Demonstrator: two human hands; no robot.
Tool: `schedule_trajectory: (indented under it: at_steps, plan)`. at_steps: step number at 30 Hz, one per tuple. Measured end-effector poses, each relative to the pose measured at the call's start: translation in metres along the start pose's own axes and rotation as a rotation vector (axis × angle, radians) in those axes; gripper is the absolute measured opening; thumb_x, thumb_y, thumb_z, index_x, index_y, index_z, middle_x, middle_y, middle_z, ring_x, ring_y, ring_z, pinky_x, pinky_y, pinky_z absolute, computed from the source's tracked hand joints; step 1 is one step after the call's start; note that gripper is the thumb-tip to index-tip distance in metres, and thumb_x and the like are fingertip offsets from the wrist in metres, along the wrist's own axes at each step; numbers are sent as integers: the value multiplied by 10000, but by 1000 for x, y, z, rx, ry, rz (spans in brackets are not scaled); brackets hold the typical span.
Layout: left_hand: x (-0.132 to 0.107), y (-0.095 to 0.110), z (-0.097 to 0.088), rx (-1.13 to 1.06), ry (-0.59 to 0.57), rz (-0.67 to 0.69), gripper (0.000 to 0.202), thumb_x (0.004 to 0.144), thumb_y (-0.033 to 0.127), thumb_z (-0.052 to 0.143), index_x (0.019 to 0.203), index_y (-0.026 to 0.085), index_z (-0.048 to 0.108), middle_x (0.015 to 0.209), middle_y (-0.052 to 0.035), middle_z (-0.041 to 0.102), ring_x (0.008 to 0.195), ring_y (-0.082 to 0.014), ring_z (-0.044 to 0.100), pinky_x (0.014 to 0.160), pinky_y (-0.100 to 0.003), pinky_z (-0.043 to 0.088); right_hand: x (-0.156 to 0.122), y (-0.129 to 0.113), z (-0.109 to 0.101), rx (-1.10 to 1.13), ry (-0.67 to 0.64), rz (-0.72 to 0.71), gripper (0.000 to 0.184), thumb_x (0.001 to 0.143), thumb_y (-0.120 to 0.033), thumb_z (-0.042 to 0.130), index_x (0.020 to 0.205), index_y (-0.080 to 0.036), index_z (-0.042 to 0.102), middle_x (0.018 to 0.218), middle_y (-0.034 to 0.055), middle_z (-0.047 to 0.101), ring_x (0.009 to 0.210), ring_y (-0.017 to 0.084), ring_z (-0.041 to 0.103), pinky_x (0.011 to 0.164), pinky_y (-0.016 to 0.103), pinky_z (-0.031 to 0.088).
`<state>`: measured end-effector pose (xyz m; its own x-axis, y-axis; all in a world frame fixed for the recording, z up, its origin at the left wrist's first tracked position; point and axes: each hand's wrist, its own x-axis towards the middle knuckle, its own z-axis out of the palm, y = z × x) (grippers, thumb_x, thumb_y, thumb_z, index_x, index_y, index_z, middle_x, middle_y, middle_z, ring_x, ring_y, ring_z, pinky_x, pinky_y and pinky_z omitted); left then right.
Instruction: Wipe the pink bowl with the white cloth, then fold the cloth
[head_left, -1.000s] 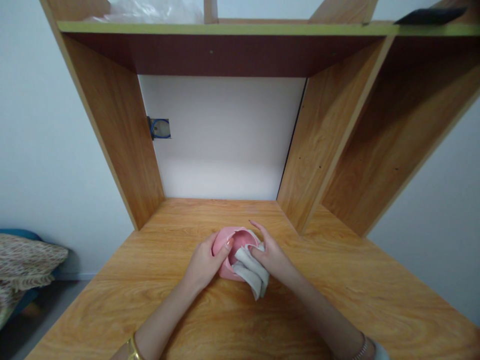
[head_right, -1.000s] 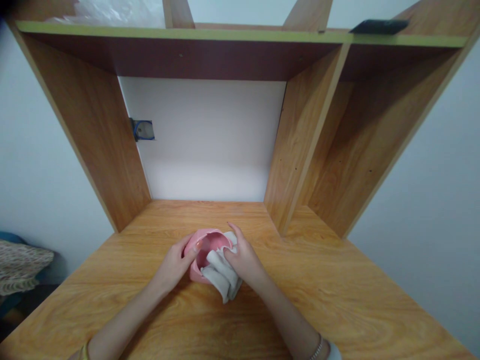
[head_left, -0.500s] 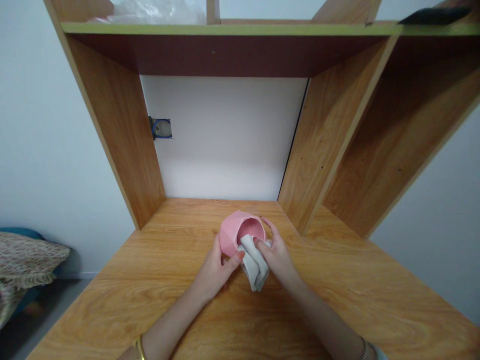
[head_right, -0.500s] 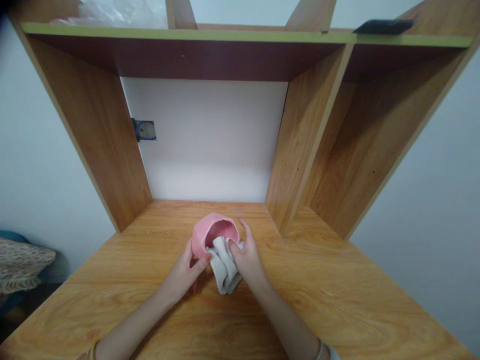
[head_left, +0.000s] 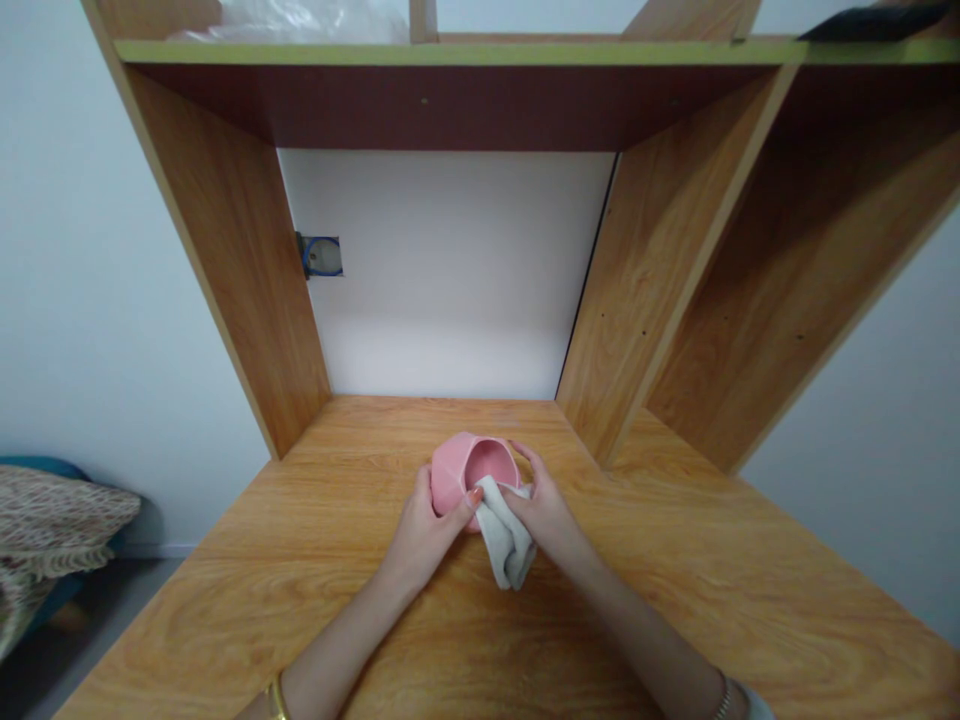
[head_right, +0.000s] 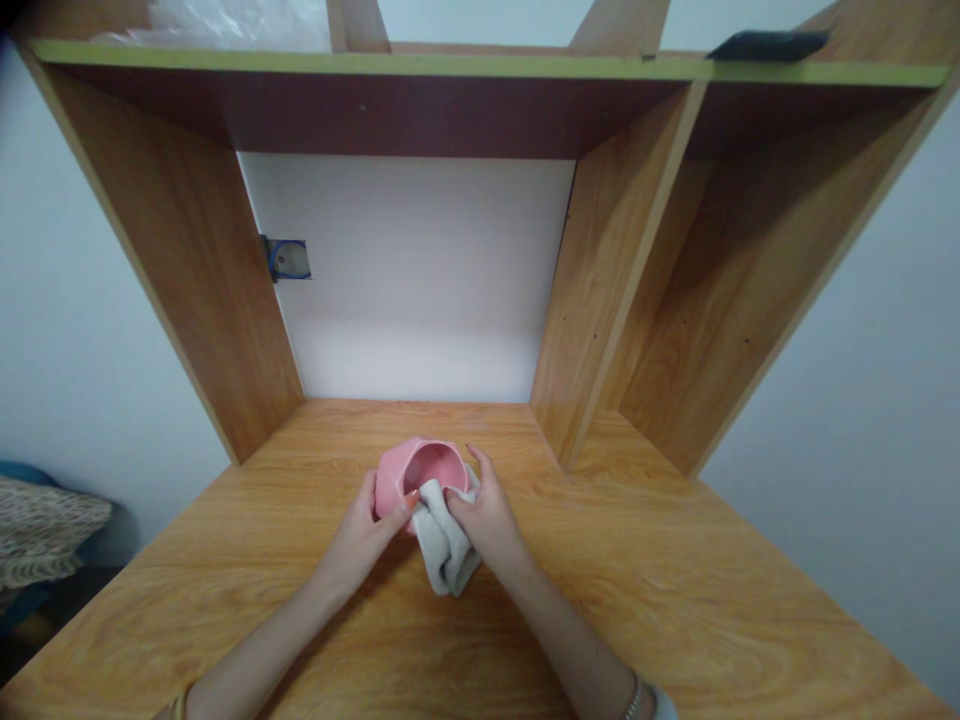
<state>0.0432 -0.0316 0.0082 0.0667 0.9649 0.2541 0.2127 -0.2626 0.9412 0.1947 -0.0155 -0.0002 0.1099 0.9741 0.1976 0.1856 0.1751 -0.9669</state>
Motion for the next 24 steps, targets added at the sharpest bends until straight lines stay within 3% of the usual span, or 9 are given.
schedule_trajectory:
  at_steps: [8, 18, 21, 24]
  plan:
    - [5, -6, -4, 48, 5, 65, 436, 752, 443, 551, 1037, 115, 514, 985, -97, 623, 883, -216, 580, 777, -314, 440, 5, 9, 0, -49, -60, -5, 624, 635, -218, 630, 1187, -171, 342, 1050, 89, 598, 893, 197, 603, 769, 337, 496]
    - [5, -8, -7, 151, 38, 71, 404, 752, 419, 539, 1037, 132, 549, 945, -84, 647, 836, -218, 601, 738, -300, 457, 4, 9, 1, -55, -73, -14, 581, 582, -261, 666, 1103, -176, 424, 1084, 97, 592, 910, 205, 598, 814, 350, 471]
    - [4, -9, -8, 199, 49, 78, 445, 734, 424, 553, 1072, 134, 538, 969, -89, 643, 846, -221, 600, 736, -299, 458, 5, 4, -2, -69, -60, 25, 569, 549, -262, 669, 1067, -155, 459, 1011, 89, 617, 870, 205, 603, 760, 328, 480]
    - [3, -8, -9, 301, 74, 68, 495, 702, 448, 573, 1083, 134, 542, 953, -98, 649, 841, -234, 604, 727, -304, 458, 6, 0, -8, -92, -59, 93, 650, 565, -273, 649, 1149, -124, 406, 775, 26, 637, 705, 184, 610, 620, 296, 483]
